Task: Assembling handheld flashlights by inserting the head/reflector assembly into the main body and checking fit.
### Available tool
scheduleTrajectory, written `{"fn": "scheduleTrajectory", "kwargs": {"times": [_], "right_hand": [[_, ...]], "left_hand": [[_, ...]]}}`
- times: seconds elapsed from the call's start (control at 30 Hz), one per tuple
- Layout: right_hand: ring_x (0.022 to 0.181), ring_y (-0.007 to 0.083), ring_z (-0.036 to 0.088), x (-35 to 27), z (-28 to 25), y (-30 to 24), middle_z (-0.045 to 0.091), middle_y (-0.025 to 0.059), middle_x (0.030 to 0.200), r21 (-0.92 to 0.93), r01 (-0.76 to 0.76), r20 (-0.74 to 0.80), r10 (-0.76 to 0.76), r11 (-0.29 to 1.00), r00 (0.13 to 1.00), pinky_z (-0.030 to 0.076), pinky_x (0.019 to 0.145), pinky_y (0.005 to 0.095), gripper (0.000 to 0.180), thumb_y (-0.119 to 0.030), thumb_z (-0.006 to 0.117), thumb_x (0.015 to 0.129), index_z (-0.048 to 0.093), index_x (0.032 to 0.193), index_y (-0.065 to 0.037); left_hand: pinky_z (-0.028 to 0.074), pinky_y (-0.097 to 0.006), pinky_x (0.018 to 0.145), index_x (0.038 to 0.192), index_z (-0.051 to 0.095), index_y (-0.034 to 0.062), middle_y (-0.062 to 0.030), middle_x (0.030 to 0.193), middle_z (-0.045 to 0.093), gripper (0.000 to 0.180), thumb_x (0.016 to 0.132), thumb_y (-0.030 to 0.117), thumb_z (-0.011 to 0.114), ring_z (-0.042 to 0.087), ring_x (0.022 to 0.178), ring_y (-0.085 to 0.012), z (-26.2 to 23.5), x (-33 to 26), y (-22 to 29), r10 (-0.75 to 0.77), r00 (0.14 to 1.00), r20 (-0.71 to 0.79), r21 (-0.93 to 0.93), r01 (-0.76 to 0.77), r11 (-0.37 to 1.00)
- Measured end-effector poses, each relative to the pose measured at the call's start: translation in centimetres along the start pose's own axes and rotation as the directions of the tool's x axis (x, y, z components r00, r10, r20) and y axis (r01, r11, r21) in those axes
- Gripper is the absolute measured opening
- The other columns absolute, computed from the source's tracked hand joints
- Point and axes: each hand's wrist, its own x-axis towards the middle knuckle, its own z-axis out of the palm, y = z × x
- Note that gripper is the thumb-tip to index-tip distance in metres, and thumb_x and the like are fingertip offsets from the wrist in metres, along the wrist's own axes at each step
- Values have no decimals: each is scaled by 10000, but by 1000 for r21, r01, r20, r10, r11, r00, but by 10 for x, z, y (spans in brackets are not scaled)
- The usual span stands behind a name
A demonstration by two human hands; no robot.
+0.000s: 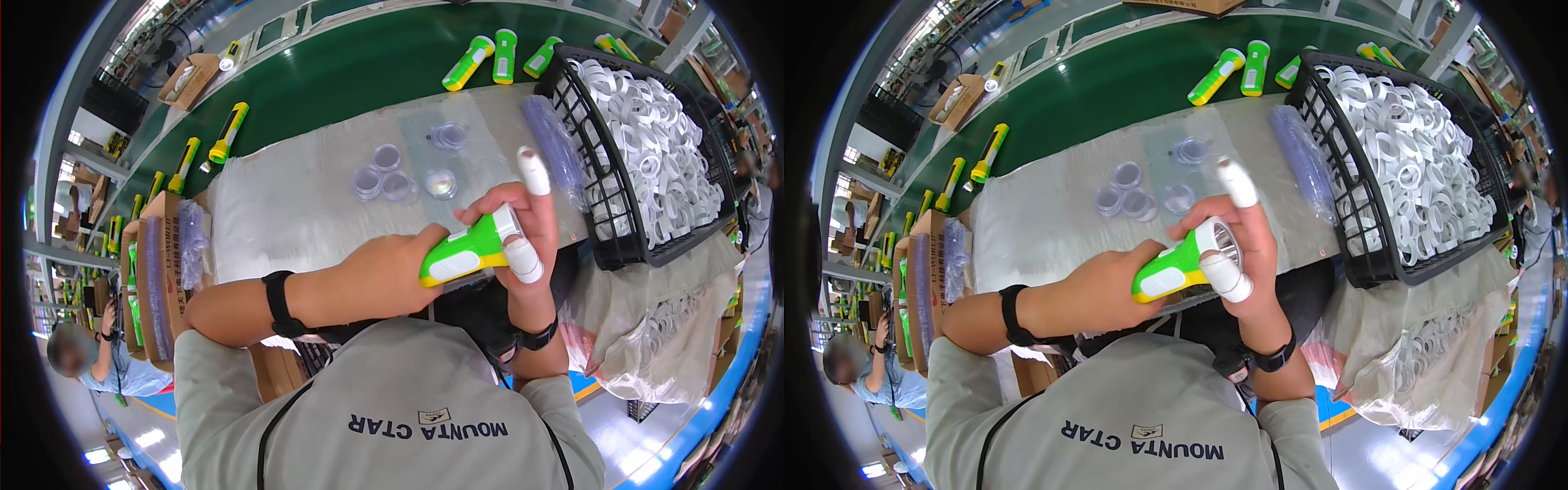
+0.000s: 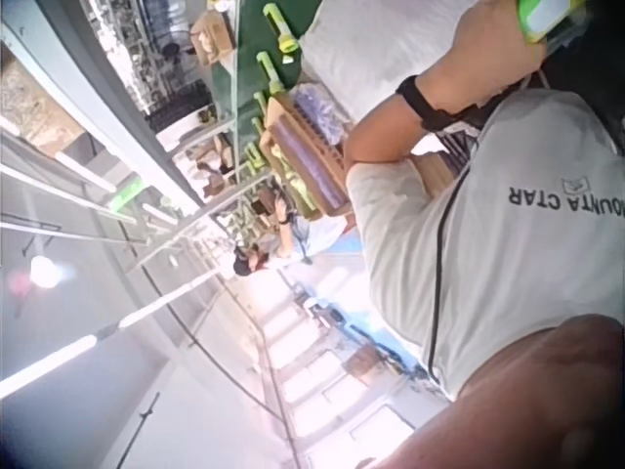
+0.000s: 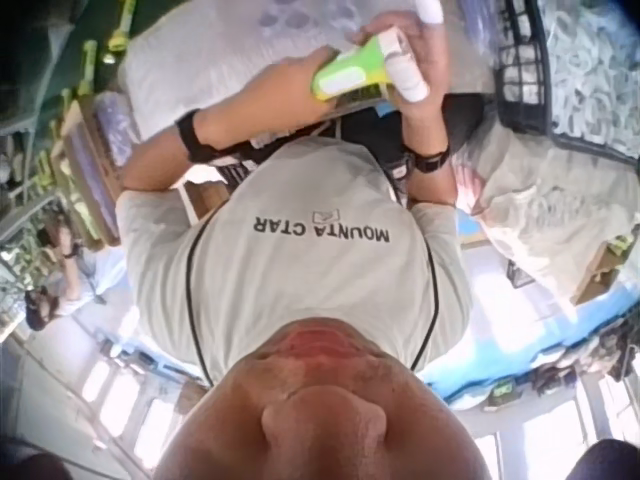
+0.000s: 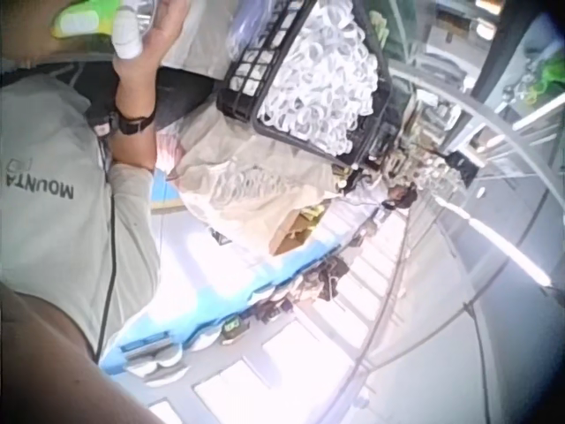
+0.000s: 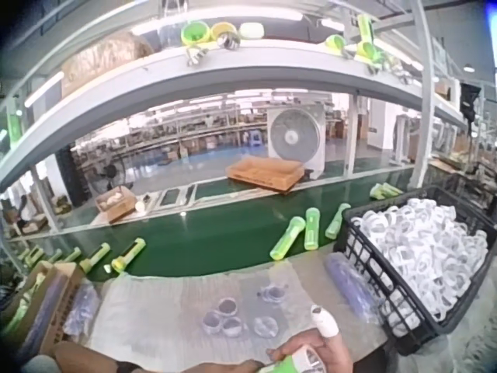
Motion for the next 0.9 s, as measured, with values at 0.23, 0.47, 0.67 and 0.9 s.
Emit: {"fn": "scheduleTrajectory", "kwargs": {"times": [0.23, 0.47, 0.67, 0.9], "right_hand": [[1158, 337, 466, -26, -29, 18, 396, 173, 1309, -278, 135, -264, -211, 951, 941, 407, 955, 461, 709, -242, 602, 821, 228, 1399, -72], [1099, 263, 502, -57, -17, 8, 416, 143, 1288, -329, -85, -321, -27, 941, 947, 440, 875, 379, 827, -325, 653, 774, 225, 1413, -24], [1043, 298, 559, -70, -39, 2, 492, 182, 1241, -356, -128, -294, 19, 926, 956, 446, 863, 390, 624, -340, 557, 852, 387, 1326, 28], [1079, 301, 522, -14, -26, 11, 452, 167, 1242, -22, -115, -205, 108, 993, 973, 407, 917, 404, 799, -272, 619, 739, 239, 1404, -45]], "left_hand": [[507, -371, 680, 1216, 444, -2, -195, 915, 638, 631, 784, 397, 674, 653, 779, -292, -70, 36, -50, -214, 970, -115, -262, 178, 948], [513, -364, 743, 1188, 518, 28, -173, 984, 647, 561, 805, 427, 612, 645, 856, -281, -139, 122, -158, -369, 834, -411, -273, 274, 922], [444, -446, 932, 1209, 548, 107, -173, 1214, 567, 518, 785, 402, 577, 523, 1138, -368, -204, 83, -252, -158, 523, -838, 228, 596, 770], [446, -445, 904, 1252, 461, -6, -286, 1106, 585, 595, 753, 264, 640, 554, 1045, -432, -230, -45, -425, -462, 529, -712, 180, 774, 607]]}}
